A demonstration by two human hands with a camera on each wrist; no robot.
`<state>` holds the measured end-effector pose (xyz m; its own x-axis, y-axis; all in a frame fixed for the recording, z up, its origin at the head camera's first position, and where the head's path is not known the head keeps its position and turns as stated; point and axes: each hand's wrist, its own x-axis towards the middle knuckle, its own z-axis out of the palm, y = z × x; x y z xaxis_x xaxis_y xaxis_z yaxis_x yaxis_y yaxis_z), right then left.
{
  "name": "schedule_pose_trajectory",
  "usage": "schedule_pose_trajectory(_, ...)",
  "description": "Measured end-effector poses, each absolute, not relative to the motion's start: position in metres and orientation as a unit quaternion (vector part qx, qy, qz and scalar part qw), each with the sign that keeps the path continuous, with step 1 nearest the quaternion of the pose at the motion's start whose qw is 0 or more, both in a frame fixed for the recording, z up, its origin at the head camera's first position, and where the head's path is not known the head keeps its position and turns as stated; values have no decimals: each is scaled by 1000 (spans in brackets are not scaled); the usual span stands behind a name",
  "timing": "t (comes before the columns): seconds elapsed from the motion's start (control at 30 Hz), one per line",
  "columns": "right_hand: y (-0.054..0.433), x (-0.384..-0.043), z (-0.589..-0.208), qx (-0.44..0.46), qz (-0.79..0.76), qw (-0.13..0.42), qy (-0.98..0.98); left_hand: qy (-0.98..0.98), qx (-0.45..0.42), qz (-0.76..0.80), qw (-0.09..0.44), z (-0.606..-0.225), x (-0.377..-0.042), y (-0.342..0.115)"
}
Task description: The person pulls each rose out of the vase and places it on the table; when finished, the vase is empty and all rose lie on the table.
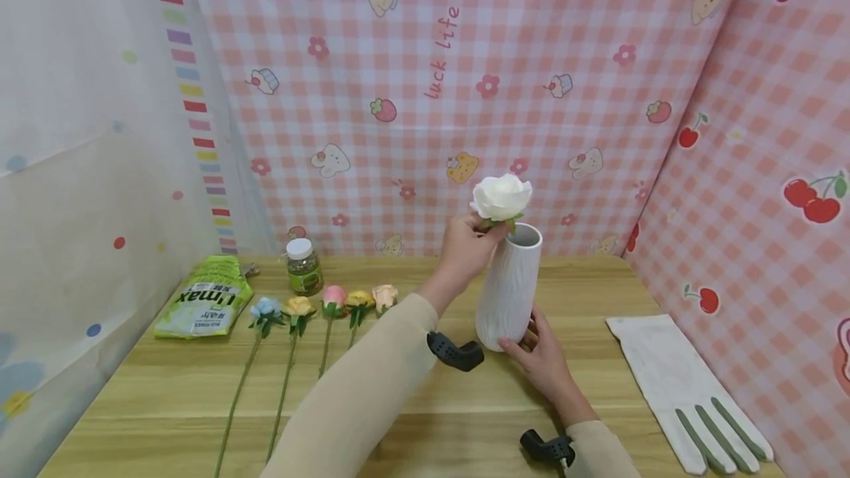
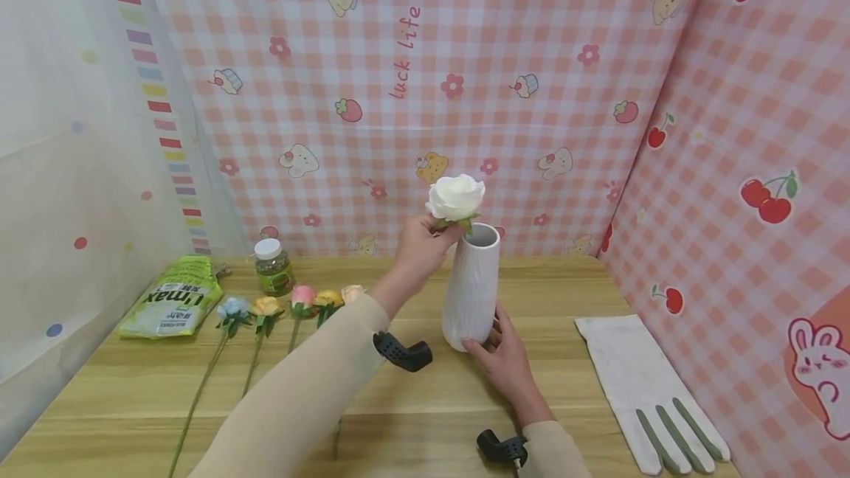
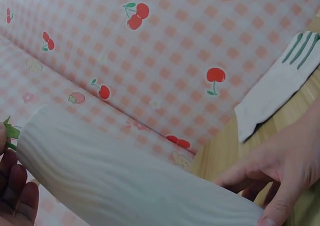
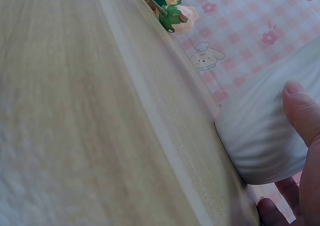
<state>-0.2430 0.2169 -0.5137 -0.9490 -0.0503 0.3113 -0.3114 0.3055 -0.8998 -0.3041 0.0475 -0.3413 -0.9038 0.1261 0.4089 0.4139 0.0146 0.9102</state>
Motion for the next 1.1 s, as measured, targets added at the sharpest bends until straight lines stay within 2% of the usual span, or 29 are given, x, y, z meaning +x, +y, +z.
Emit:
schedule_pose_trajectory(0.4,220,-247,-519,98,570,110,-808,-690,-206,-686,103,-341,-300,43)
schedule_pose_trajectory(0.8,219,-249,-521,105,570,116,-807,-704,-197,-663,160,-343,-303,46)
schedule_pose_trajectory(1.1,221,-248,-524,105,565,118,-810,-662,-222,-698,160,-330,-301,44)
